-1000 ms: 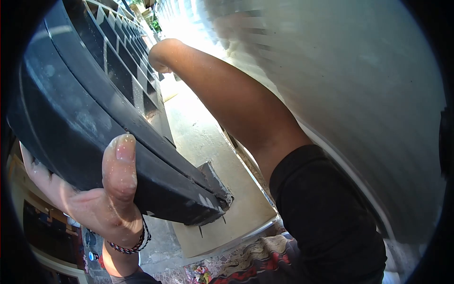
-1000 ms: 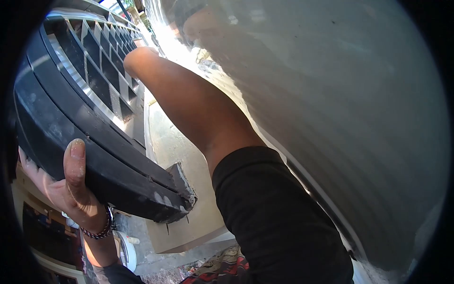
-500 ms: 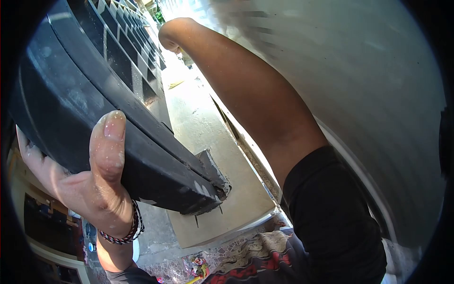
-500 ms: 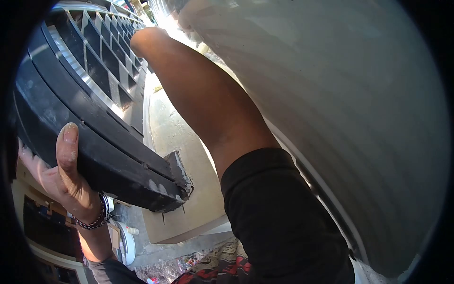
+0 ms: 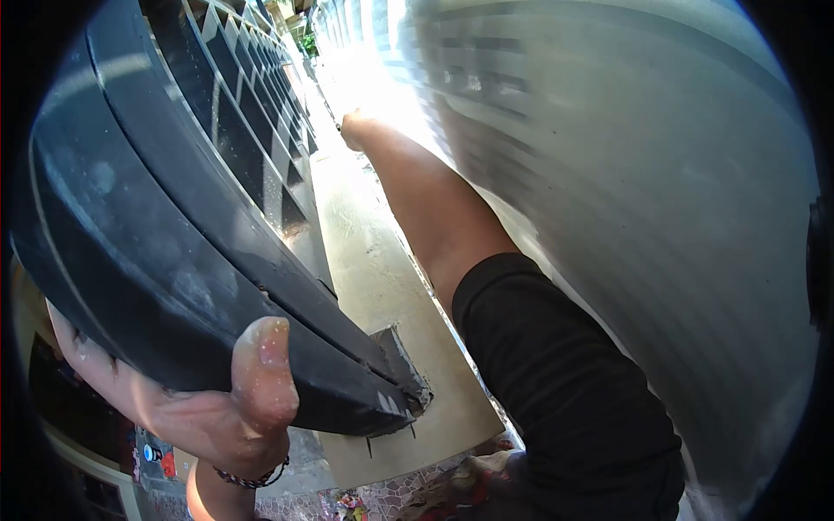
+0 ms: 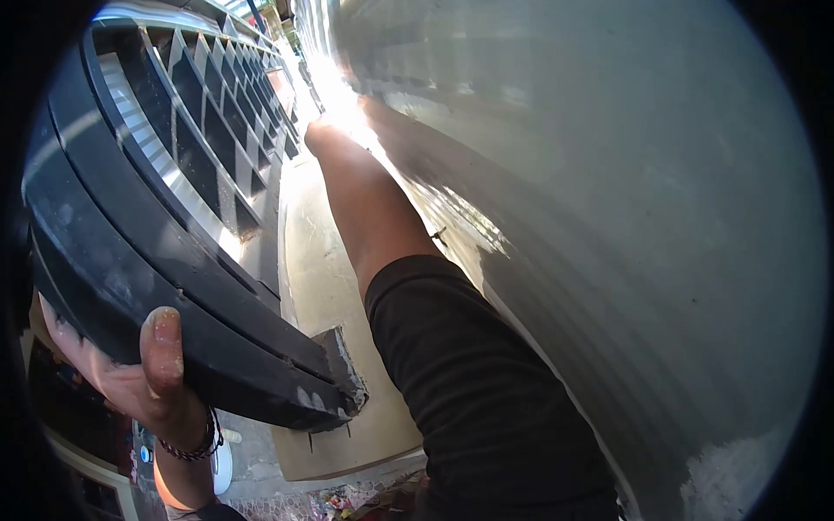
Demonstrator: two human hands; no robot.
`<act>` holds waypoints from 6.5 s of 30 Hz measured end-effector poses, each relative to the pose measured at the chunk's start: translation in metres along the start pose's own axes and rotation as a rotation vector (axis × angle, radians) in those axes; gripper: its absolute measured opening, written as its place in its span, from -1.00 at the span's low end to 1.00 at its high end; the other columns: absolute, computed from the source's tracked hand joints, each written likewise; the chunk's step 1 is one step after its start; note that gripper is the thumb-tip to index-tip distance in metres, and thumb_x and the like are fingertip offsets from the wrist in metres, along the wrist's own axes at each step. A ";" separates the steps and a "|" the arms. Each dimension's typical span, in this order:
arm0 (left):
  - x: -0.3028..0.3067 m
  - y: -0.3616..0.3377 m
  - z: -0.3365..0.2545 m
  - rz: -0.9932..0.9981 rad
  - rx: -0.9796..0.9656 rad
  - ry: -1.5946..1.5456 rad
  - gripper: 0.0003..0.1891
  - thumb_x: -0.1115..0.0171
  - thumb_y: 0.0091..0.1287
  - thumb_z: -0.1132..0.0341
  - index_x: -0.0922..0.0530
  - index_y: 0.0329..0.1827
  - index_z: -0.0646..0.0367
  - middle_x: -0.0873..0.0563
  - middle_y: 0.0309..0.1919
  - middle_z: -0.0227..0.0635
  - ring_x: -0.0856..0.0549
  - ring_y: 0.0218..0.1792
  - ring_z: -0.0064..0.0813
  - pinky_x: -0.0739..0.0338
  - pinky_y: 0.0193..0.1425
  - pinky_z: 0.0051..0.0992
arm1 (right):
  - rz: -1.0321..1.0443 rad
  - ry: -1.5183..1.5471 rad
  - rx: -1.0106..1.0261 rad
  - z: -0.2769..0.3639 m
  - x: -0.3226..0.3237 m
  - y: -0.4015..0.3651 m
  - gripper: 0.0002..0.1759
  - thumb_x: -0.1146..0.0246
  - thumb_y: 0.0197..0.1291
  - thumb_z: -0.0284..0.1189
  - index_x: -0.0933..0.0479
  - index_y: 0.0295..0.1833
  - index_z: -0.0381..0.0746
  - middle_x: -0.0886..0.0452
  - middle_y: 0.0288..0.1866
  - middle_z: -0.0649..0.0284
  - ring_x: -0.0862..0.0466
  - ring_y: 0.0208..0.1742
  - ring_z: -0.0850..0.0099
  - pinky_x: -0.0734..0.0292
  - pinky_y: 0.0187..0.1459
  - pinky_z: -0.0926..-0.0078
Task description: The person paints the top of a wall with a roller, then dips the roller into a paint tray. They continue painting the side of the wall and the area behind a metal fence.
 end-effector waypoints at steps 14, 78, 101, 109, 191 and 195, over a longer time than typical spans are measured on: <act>-0.004 0.000 0.002 -0.113 0.044 -0.167 -0.29 -0.38 0.06 0.07 -0.44 0.29 0.18 -0.36 0.30 0.03 -0.44 0.27 -0.13 -0.30 0.35 -0.03 | 0.163 0.227 0.064 0.008 0.061 -0.018 -0.70 -0.26 -0.04 -0.58 -0.69 -0.12 -0.31 -0.68 -0.02 -0.01 -0.68 0.02 0.14 -0.61 -0.09 0.26; -0.002 -0.003 -0.003 -0.071 0.095 0.000 -0.25 -0.26 -0.09 -0.05 -0.55 0.08 0.43 -0.24 0.36 0.15 -0.19 0.39 0.14 -0.05 0.44 -0.01 | 0.013 0.375 -0.031 0.028 0.043 -0.041 -0.71 -0.18 0.15 -0.55 -0.67 -0.02 -0.20 -0.66 0.08 0.12 -0.66 0.11 0.21 -0.60 0.04 0.33; -0.004 -0.005 0.000 -0.050 0.131 -0.121 -0.19 -0.32 -0.07 0.03 -0.42 0.23 0.40 -0.24 0.34 0.00 -0.40 0.28 -0.09 -0.33 0.33 -0.16 | -0.063 0.408 -0.041 0.014 0.058 -0.054 -0.73 -0.17 0.13 -0.56 -0.67 -0.07 -0.24 -0.67 0.05 0.06 -0.67 0.09 0.20 -0.61 0.03 0.33; -0.007 -0.005 0.001 -0.086 0.192 -0.237 -0.16 -0.40 -0.09 0.08 -0.38 0.25 0.41 -0.23 0.35 -0.04 -0.40 0.30 -0.16 -0.34 0.35 -0.23 | -0.030 0.326 0.016 0.021 0.049 -0.063 -0.76 -0.21 0.09 -0.54 -0.69 -0.12 -0.22 -0.70 -0.05 0.10 -0.67 0.07 0.22 -0.60 0.03 0.33; -0.011 -0.006 -0.006 -0.146 -0.035 -0.420 -0.67 -0.40 0.23 0.28 -0.69 0.06 0.12 -0.36 0.32 0.03 -0.39 0.30 -0.20 -0.15 0.42 -0.35 | 0.162 0.126 0.112 0.026 0.191 -0.293 -0.64 -0.35 0.08 -0.37 -0.64 -0.02 -0.33 -0.69 -0.09 0.03 -0.69 -0.14 0.17 -0.60 -0.18 0.23; -0.015 -0.003 -0.010 -0.215 0.128 -0.814 -0.35 -0.54 0.11 0.35 -0.42 0.19 0.48 -0.36 0.24 -0.17 -0.54 0.08 -0.46 -0.42 0.22 -0.53 | 0.133 0.168 0.061 0.023 0.208 -0.337 -0.69 -0.29 0.14 -0.45 -0.62 -0.03 -0.40 -0.68 -0.09 -0.03 -0.69 -0.12 0.15 -0.59 -0.18 0.32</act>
Point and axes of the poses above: each hand's wrist, its own y-axis towards the middle knuckle, its own x-axis out of the back of the hand, z = x × y, the point moved 3 cm from there along y, towards the middle knuckle
